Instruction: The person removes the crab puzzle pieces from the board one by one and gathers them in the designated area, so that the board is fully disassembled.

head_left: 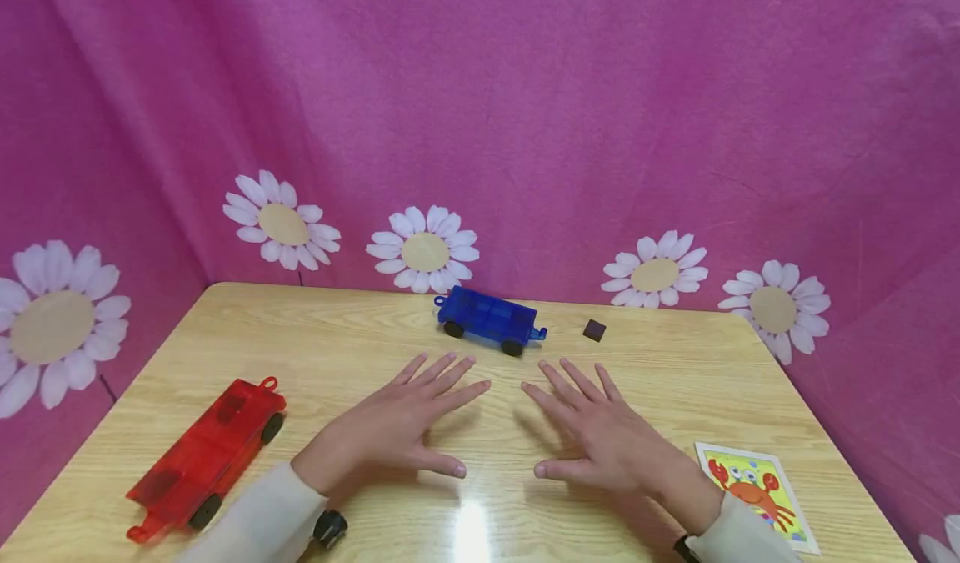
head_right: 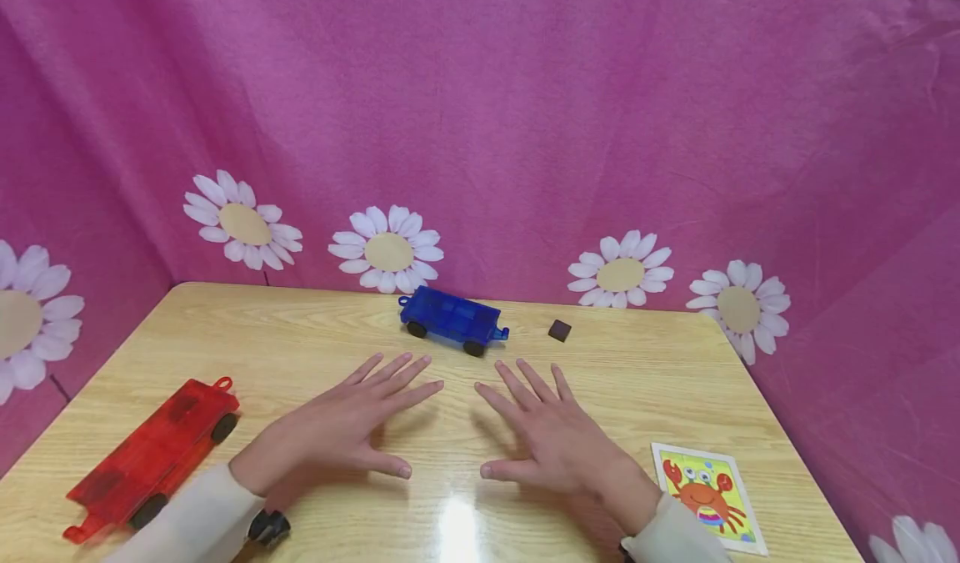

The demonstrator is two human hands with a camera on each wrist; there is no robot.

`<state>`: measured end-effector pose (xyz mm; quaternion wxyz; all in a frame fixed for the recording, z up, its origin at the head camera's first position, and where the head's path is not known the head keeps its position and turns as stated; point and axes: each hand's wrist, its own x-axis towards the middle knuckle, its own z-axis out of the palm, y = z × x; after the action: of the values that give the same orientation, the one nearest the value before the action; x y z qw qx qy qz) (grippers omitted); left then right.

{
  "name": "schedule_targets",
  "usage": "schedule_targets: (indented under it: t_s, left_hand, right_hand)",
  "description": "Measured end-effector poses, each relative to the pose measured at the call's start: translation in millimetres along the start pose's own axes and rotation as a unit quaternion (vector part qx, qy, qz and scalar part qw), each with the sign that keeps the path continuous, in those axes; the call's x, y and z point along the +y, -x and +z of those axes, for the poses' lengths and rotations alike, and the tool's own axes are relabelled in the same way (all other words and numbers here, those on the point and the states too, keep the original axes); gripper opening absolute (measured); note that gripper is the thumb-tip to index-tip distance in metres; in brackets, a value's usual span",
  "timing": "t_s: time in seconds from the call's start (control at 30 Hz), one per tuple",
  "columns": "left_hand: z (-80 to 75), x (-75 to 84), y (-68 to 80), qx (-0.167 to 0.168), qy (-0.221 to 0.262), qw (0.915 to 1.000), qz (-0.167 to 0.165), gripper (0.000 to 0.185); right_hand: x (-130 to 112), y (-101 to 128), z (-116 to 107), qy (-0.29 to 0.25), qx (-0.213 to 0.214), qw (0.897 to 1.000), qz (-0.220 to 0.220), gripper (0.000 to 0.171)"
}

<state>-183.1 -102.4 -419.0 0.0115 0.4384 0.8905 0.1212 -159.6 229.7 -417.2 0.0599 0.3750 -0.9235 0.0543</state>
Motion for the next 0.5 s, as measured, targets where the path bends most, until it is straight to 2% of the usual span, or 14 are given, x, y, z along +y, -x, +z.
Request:
schedule_targets:
  t_s: [0.2, 0.33, 0.5]
  left_hand:
    - [3.2, 15.2, -17.2, -0.027, 0.004, 0.9995, 0.018, 0.100]
    - [8.5, 30.4, -32.9, -0.036, -0.010, 0.9983, 0.044, 0.097]
    - [20.1, 56.6, -58.0, -0.049, -0.043, 0.9937, 0.092, 0.093]
  right_hand:
    - [14, 23, -7, -0.014, 0.015, 0.999, 0.036, 0.085]
    - [28, 42, -12, -0.015, 0.031, 0.997, 0.062, 0.078]
    - [47, 71, -19, -0.025, 0.061, 0.994, 0.086, 0.067]
